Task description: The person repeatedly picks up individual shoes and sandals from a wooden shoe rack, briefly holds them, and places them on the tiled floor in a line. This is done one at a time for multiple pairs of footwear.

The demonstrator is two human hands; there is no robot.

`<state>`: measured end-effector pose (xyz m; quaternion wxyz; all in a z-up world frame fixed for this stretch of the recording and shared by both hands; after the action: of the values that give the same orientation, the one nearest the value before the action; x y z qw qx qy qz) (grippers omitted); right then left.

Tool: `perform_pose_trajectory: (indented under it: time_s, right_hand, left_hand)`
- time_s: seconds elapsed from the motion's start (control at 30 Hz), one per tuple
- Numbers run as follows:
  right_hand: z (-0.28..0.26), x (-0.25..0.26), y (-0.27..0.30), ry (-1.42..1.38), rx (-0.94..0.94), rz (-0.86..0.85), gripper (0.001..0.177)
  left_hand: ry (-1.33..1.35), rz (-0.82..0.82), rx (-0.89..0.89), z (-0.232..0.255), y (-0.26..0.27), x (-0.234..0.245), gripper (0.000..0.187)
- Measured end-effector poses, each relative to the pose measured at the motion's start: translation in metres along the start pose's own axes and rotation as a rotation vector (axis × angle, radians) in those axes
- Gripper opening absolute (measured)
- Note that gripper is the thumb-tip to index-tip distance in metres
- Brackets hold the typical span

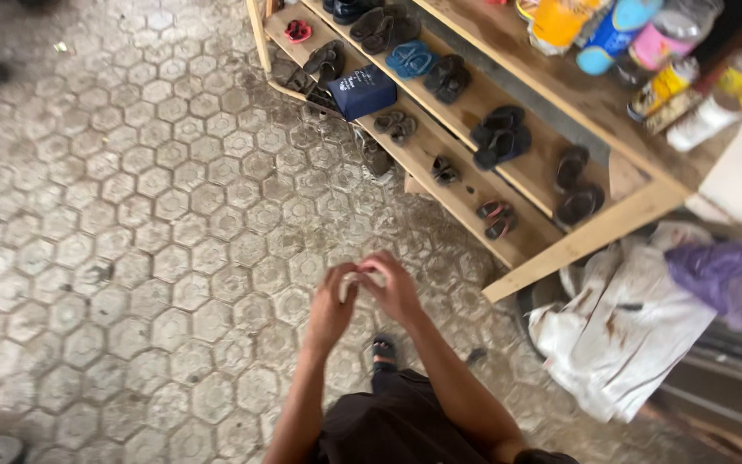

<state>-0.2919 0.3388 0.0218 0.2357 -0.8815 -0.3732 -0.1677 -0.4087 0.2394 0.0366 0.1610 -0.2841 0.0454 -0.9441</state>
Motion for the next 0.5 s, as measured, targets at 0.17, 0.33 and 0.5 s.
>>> perform_pose_trajectory:
  time_s: [0.17, 0.33, 0.5]
  right_hand:
    - [0.017, 0.008, -0.077, -0.045, 0.041, -0.108, 0.011]
    - [0.035, -0.001, -0.143, -0.126, 0.041, -0.134, 0.013]
    - [0.062, -0.018, -0.214, -0.104, 0.022, -0.085, 0.013]
  left_hand:
    - [-0.067, 0.072, 0.077, -0.017, -0.070, 0.019, 0.017]
    - [-0.016, 0.134, 0.091, -0.045, -0.121, 0.046, 0.022]
    - [0.022, 0.111, 0.066, -0.087, -0.184, 0.078, 0.017]
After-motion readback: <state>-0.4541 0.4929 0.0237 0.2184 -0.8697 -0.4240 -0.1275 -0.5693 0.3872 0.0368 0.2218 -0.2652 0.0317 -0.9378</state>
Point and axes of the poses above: each hand's wrist, its own y-axis away from the middle knuckle, its own x-axis out of the back of the hand, z = x × y, the point moved 5 cm from there along -y, towards the middle knuckle, and after that the axes turned 11 degrees about -z, right-handed, at the moved point
